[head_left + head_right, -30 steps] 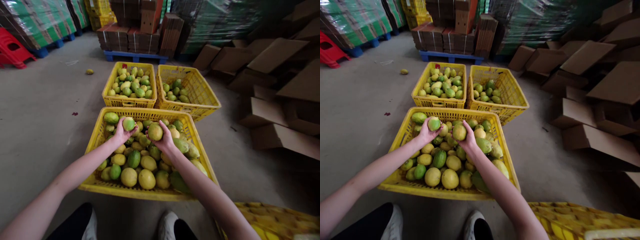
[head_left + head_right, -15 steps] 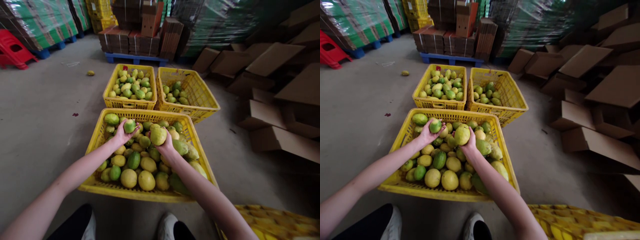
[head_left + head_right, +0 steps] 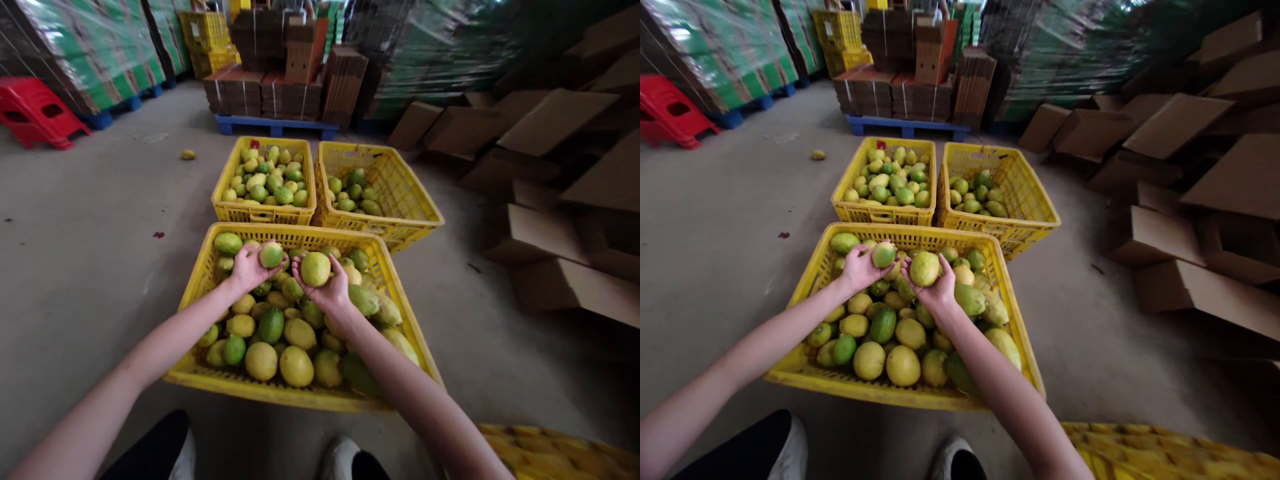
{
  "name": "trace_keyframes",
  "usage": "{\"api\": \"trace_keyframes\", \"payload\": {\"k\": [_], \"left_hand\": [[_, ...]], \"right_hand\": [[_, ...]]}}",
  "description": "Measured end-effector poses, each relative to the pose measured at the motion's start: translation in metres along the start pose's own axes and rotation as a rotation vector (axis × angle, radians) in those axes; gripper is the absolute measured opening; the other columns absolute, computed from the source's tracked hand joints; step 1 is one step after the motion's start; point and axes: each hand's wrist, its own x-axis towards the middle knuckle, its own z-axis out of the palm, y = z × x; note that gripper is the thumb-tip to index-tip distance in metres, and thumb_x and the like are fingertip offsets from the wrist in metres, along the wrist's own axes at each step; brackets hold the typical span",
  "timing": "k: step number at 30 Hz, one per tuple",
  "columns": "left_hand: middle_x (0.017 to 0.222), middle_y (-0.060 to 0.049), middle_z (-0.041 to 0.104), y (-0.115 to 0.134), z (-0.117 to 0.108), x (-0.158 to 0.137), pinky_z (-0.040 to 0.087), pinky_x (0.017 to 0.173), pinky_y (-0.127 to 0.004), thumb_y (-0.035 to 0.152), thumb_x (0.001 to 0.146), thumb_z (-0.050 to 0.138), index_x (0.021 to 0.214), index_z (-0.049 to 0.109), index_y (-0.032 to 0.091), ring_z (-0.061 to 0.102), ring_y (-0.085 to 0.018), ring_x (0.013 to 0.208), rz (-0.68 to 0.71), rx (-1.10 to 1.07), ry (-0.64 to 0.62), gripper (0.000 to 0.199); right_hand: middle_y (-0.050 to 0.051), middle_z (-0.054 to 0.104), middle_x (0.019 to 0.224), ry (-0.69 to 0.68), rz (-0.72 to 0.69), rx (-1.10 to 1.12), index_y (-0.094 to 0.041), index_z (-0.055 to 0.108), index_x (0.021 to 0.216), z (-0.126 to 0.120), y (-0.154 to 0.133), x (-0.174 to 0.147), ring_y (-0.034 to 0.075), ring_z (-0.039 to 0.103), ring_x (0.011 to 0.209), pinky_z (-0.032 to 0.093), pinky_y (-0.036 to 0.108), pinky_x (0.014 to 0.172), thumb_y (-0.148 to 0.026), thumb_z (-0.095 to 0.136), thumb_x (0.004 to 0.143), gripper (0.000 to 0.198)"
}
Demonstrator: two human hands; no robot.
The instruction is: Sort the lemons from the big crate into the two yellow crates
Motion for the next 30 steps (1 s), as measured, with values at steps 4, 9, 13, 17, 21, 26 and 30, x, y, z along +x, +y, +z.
{"api": "trace_keyframes", "payload": {"k": [4,9,13,17,21,26,30], "left_hand": [[0.104,-0.008,0.078,0.005,-0.003,-0.004,0.063,0.099,-0.041,0.009,0.081,0.060,0.110,0.066,0.018,0.076,-0.026,0.110,-0.161,0.417,-0.013,0.032],[0.101,-0.004,0.078,0.038,-0.006,-0.019,0.065,0.093,-0.044,0.019,0.069,0.086,0.104,0.074,0.021,0.078,-0.029,0.105,-0.388,1.010,-0.196,0.037],[0.104,-0.006,0.079,0.098,0.009,-0.008,0.065,0.092,-0.037,0.023,0.062,0.093,0.100,0.076,0.018,0.077,-0.025,0.101,-0.301,1.171,-0.145,0.041],[0.124,-0.013,0.077,0.164,0.028,0.018,0.062,0.099,-0.041,0.024,0.071,0.091,0.119,0.071,0.017,0.075,-0.027,0.113,0.192,1.214,0.085,0.053],[0.147,-0.018,0.066,0.196,0.030,0.035,0.057,0.108,-0.046,0.024,0.085,0.075,0.131,0.068,0.016,0.067,-0.032,0.131,0.545,1.369,0.424,0.046],[0.121,-0.013,0.078,0.164,-0.008,0.018,0.053,0.112,-0.045,0.023,0.080,0.069,0.099,0.076,0.015,0.073,-0.030,0.117,0.598,1.502,0.420,0.021],[0.118,-0.012,0.076,0.107,-0.075,-0.015,0.054,0.111,-0.049,0.034,0.084,0.064,0.098,0.077,0.019,0.071,-0.031,0.117,0.761,1.809,0.084,0.024]], "right_hand": [[0.009,0.075,0.083,0.033,-0.017,-0.035,-0.018,0.061,0.124,0.004,-0.007,-0.003,0.027,0.076,0.077,0.070,0.045,0.066,-0.035,0.044,0.097,0.036],[0.008,0.074,0.083,0.108,-0.047,-0.079,-0.020,0.061,0.119,0.002,-0.011,-0.005,0.023,0.074,0.071,0.068,0.036,0.059,-0.034,0.042,0.097,0.031],[0.006,0.074,0.083,0.097,-0.036,-0.120,-0.022,0.059,0.116,0.000,-0.009,-0.002,0.026,0.076,0.077,0.070,0.045,0.068,-0.033,0.047,0.093,0.028],[0.006,0.074,0.084,0.059,-0.037,-0.163,-0.024,0.058,0.113,-0.008,-0.007,0.006,0.028,0.077,0.082,0.070,0.049,0.071,-0.035,0.051,0.089,0.028],[0.006,0.074,0.087,0.005,-0.054,-0.204,-0.025,0.058,0.110,-0.016,-0.008,0.013,0.028,0.076,0.082,0.070,0.050,0.071,-0.035,0.061,0.082,0.030],[0.006,0.073,0.088,0.001,-0.078,-0.170,-0.023,0.059,0.109,-0.008,-0.008,-0.006,0.026,0.075,0.080,0.068,0.044,0.068,-0.028,0.057,0.083,0.027],[0.008,0.071,0.083,0.094,-0.058,-0.419,-0.018,0.061,0.102,0.021,-0.028,-0.029,0.024,0.071,0.073,0.064,0.037,0.061,-0.022,0.055,0.086,0.017]]}}
